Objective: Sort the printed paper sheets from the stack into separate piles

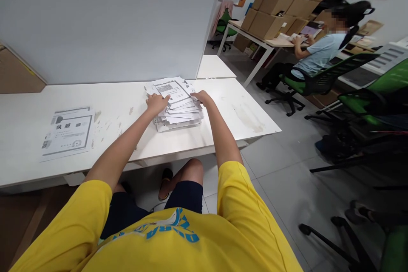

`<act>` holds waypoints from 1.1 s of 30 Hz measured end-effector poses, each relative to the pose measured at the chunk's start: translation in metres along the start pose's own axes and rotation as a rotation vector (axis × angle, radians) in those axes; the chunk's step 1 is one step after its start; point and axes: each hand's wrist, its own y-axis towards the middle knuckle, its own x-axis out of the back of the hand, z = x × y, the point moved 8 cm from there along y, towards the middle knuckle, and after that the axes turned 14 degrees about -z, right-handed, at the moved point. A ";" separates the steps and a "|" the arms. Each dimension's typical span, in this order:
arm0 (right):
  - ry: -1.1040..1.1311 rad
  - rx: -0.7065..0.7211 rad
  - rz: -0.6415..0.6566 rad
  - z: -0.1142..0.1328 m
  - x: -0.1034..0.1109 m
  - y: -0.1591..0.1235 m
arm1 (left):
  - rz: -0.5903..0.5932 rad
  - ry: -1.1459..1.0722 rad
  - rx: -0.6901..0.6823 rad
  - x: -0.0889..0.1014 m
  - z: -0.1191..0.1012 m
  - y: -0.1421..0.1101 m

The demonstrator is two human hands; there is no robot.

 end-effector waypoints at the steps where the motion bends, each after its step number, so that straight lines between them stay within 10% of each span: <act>1: 0.006 0.001 0.014 0.001 -0.001 0.001 | 0.007 0.010 0.011 -0.002 -0.002 0.004; 12: 0.133 0.150 -0.048 0.008 0.012 -0.011 | 0.097 0.027 -0.036 -0.017 -0.017 0.004; 21: 0.414 0.016 0.057 -0.049 0.021 -0.047 | 0.093 -0.004 -0.291 -0.019 -0.048 -0.033; 33: 0.383 -0.053 -0.120 -0.084 0.040 -0.058 | 0.000 -0.029 -0.336 -0.030 -0.046 -0.052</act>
